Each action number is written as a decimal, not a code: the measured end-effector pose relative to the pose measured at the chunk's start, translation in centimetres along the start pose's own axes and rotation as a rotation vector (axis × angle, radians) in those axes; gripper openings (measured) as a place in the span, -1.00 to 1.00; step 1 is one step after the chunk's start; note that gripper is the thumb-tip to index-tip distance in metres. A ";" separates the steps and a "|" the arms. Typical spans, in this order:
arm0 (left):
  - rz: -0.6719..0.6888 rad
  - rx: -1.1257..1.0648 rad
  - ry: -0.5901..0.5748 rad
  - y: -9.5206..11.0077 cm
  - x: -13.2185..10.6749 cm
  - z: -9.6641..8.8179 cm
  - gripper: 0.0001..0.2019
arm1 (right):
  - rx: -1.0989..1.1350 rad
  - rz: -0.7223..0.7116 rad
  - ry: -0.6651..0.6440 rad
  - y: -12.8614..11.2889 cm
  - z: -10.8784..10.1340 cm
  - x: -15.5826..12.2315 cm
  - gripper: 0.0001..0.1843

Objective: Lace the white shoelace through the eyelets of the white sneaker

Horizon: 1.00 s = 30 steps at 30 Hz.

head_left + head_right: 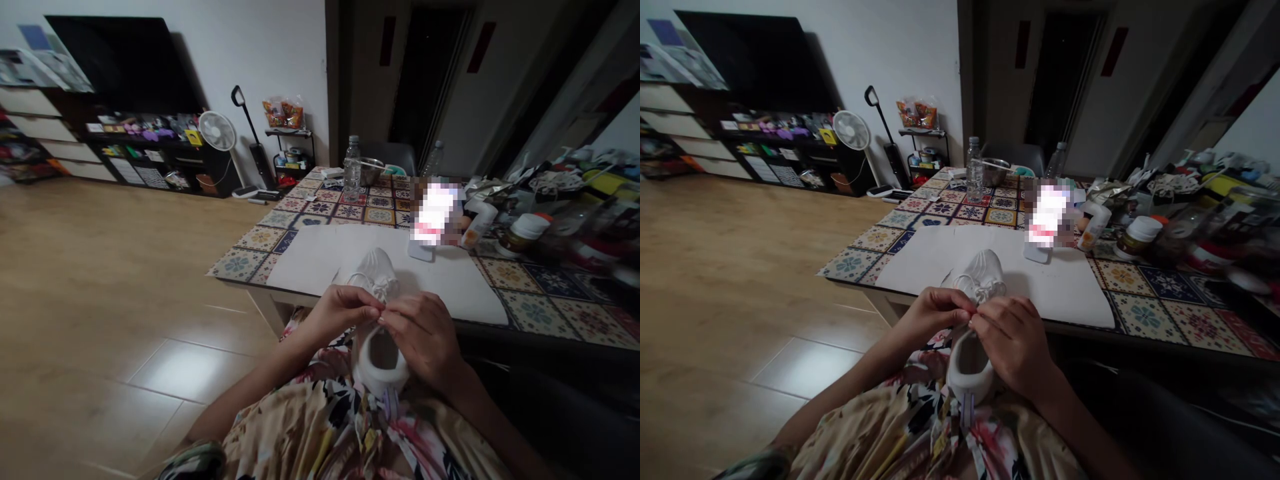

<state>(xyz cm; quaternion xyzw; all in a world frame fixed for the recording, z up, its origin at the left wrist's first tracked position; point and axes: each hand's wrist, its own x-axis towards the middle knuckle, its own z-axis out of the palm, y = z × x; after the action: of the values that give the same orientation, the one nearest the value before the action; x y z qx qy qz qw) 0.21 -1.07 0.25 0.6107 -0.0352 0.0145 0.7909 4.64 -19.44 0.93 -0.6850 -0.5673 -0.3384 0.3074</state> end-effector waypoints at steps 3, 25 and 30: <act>0.015 0.005 0.049 -0.4 0.5 -0.3 -0.66 | 0.121 -0.040 -0.002 -0.2 -0.5 0.0 -0.84; 0.711 0.873 0.089 2.7 -1.2 -1.9 -0.77 | 0.121 0.198 -0.202 0.4 -0.6 0.2 -0.86; 0.625 1.102 -0.049 3.2 -1.9 -1.4 -0.85 | 0.099 0.262 -0.241 0.6 -0.3 0.4 -0.84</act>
<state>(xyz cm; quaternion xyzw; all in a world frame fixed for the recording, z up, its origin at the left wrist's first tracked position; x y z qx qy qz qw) -1.83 1.09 2.84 0.8894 -0.2174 0.2468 0.3176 5.28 -19.57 1.45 -0.7726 -0.5220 -0.1824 0.3120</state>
